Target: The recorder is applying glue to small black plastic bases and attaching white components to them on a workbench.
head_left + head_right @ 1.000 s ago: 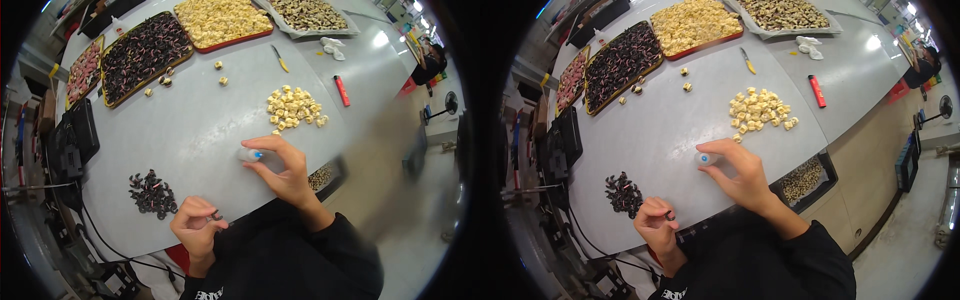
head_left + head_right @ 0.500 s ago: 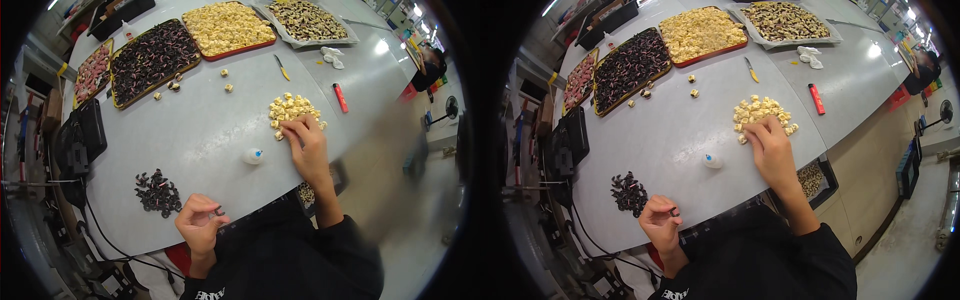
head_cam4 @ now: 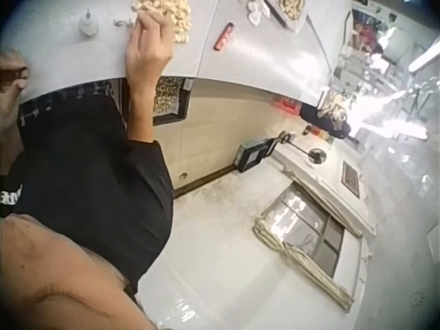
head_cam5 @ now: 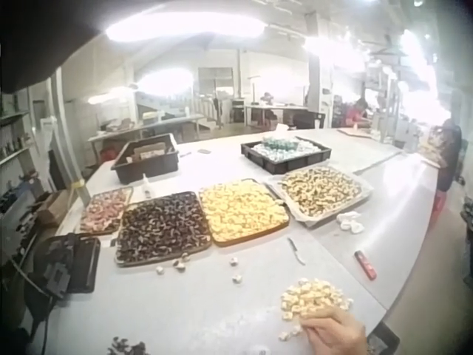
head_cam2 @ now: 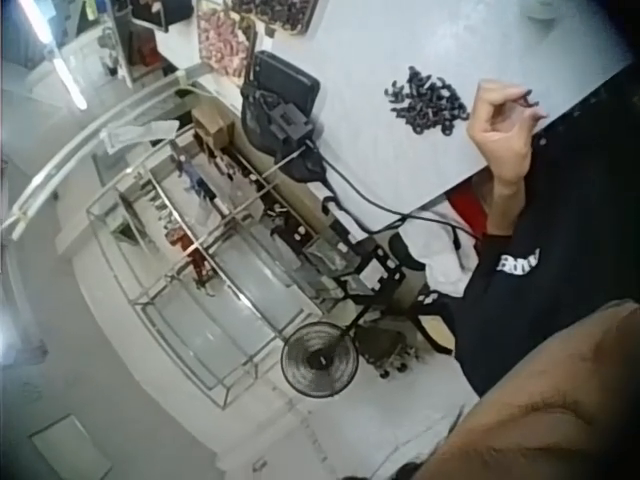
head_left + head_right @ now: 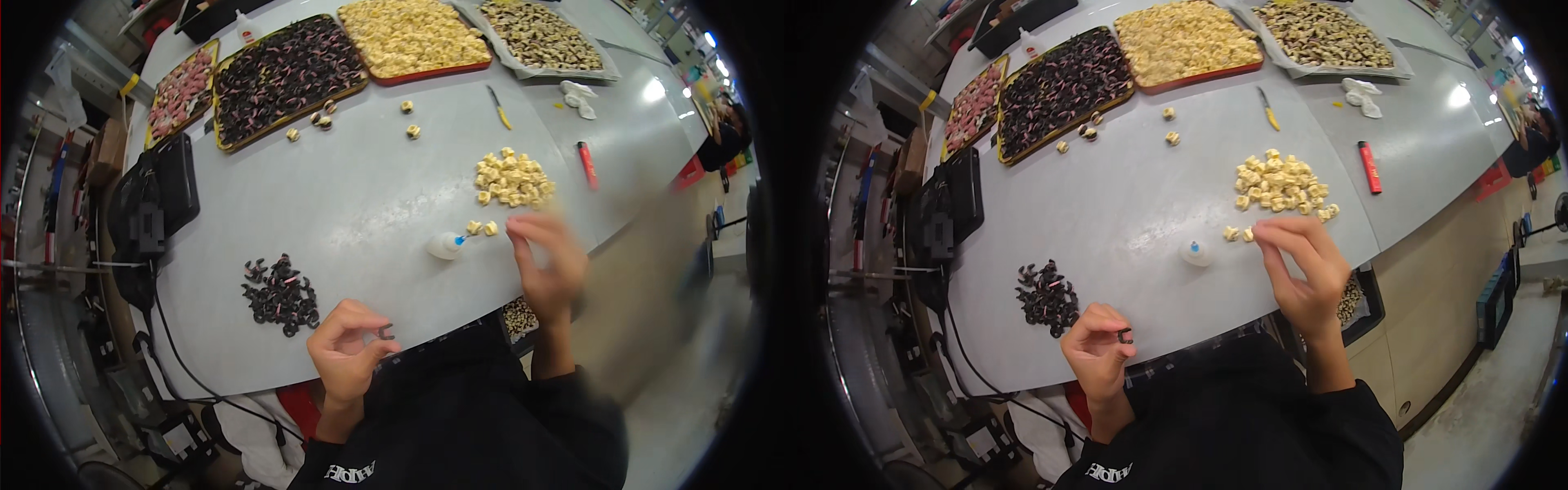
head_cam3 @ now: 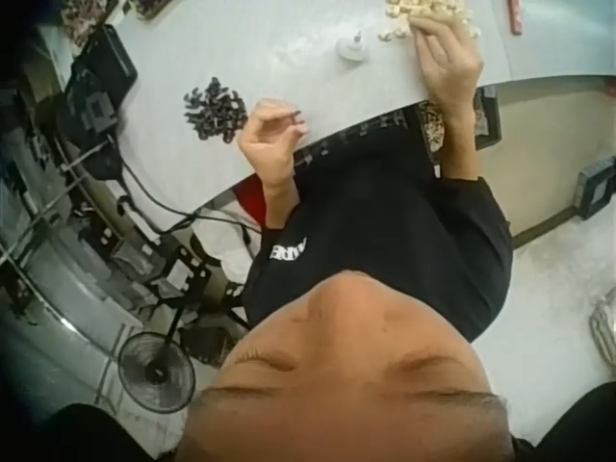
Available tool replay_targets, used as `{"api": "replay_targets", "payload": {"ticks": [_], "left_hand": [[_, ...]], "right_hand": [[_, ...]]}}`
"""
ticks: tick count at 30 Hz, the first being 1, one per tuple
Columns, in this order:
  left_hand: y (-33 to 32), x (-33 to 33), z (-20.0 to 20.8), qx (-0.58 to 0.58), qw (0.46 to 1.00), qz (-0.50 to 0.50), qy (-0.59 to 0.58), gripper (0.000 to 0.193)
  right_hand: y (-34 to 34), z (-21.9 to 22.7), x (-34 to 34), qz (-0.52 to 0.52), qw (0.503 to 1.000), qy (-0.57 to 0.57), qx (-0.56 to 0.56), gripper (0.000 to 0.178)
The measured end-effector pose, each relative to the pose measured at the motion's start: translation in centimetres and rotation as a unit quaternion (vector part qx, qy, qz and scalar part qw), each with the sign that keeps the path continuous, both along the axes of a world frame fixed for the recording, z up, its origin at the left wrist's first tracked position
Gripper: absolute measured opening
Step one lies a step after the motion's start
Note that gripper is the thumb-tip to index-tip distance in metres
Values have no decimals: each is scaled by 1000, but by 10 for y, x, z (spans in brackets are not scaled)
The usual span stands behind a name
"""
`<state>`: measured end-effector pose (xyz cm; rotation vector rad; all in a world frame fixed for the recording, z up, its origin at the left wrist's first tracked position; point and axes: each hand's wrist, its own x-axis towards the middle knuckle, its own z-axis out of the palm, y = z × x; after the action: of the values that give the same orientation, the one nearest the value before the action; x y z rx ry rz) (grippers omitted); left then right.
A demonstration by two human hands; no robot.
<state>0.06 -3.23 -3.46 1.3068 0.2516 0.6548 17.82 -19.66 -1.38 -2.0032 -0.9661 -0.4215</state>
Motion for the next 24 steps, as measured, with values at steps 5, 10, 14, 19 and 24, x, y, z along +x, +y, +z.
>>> {"api": "replay_targets", "payload": {"ticks": [5, 10, 14, 19, 24], "left_hand": [[0, 1, 2, -2, 1000, 3, 12, 29], [-1, 2, 2, 0, 1000, 4, 9, 30], [0, 0, 1, 1, 1000, 0, 3, 29], [0, 0, 1, -4, 1000, -1, 9, 29], [2, -2, 1, -4, 1000, -13, -15, 27]], "right_hand": [[2, -6, -7, -12, 1000, 23, 1, 25], [-3, -8, -9, -7, 993, 102, -51, 24], [1, -16, -5, -11, 992, 114, -61, 25], [1, -9, -6, -1, 992, 125, -22, 22], [-7, -2, -38, 76, 930, 312, 180, 19]]}}
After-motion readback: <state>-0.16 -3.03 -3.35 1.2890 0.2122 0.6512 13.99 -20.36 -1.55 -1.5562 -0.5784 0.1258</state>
